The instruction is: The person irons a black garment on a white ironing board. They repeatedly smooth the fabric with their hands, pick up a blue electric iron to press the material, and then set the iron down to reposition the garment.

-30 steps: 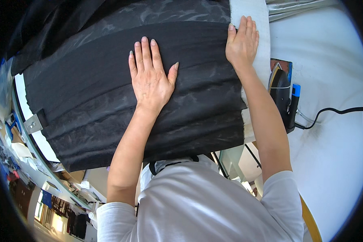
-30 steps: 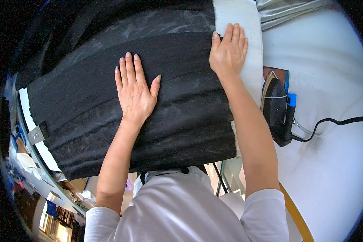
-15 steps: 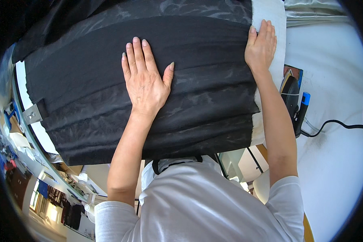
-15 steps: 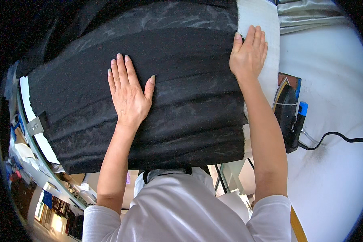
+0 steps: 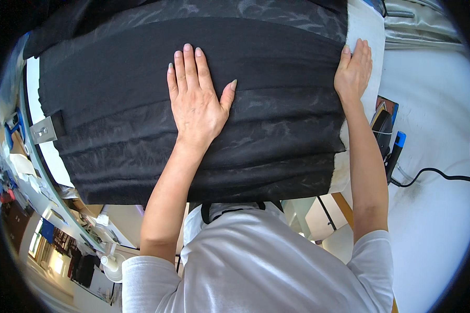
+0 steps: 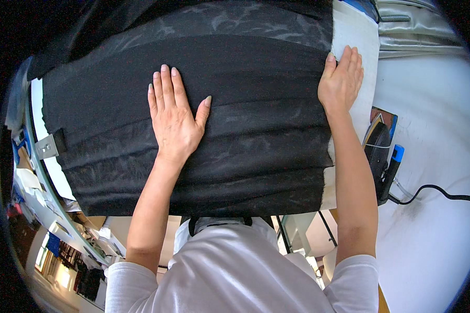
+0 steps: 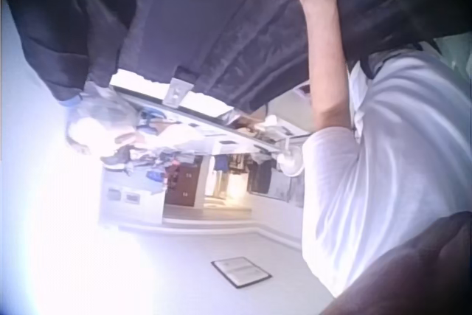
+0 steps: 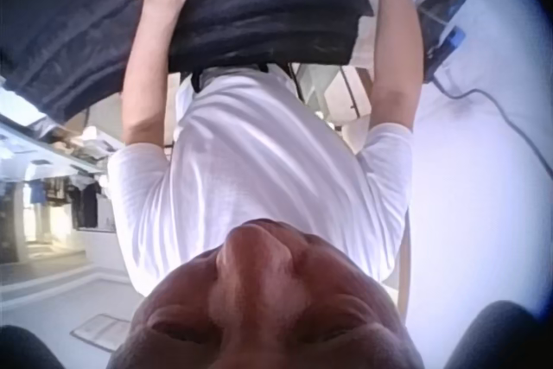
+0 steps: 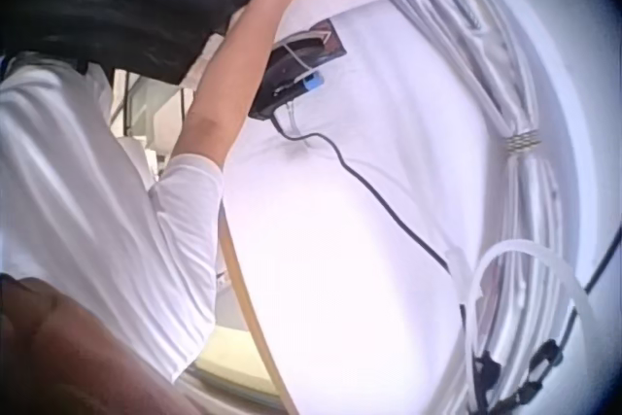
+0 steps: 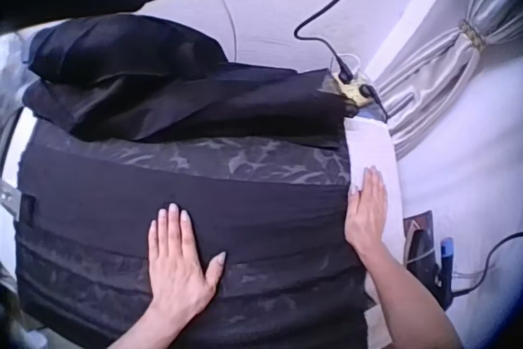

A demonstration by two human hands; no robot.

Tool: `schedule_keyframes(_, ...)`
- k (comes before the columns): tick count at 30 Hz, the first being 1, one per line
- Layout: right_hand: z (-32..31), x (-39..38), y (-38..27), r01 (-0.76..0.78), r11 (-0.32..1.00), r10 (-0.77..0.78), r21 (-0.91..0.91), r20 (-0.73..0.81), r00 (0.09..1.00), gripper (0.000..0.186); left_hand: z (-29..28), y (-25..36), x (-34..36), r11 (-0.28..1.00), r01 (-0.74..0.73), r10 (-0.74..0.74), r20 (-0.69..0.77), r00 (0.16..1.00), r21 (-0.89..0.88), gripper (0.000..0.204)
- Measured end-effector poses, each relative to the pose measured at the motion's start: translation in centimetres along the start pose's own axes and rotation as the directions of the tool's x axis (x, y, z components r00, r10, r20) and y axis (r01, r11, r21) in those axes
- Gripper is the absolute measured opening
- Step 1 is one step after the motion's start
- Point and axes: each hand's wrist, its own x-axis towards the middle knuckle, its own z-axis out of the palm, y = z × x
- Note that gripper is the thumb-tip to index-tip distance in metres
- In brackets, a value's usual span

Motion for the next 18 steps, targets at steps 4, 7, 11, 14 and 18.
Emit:
schedule_keyframes(4, 0.2, 0.2, 0.2, 0.018, 1.0, -0.018, -0.018, 0.007, 1.0, 0.061, -0.2, -0.5, -0.1, 1.0, 0.019, -0.02, -0.011, 1.0, -0.023, 0.088)
schedule_keyframes(7, 0.4, 0.3, 0.6, 0.04, 0.998, -0.04, -0.05, -0.002, 0.999, 0.061, -0.4, -1.9, -0.5, 0.999, 0.034, -0.035, -0.018, 0.999, -0.018, 0.092)
schedule_keyframes(11, 0.8, 0.2, 1.1, 0.058, 0.998, -0.059, -0.04, -0.014, 0.998, 0.059, -0.9, -3.7, -0.7, 0.998, 0.011, -0.012, -0.009, 1.0, -0.054, 0.094)
schedule_keyframes(14, 0.3, 0.3, 0.8, 0.059, 0.997, -0.059, -0.055, 0.014, 0.998, 0.06, -1.1, -4.2, -0.9, 0.997, 0.029, -0.029, -0.001, 1.0, -0.069, 0.093)
schedule_keyframes(18, 0.3, 0.3, 1.0, 0.052, 0.998, -0.052, -0.034, 0.007, 0.999, 0.059, -1.6, -5.6, -1.1, 0.996, 0.031, -0.031, -0.006, 0.999, -0.079, 0.093)
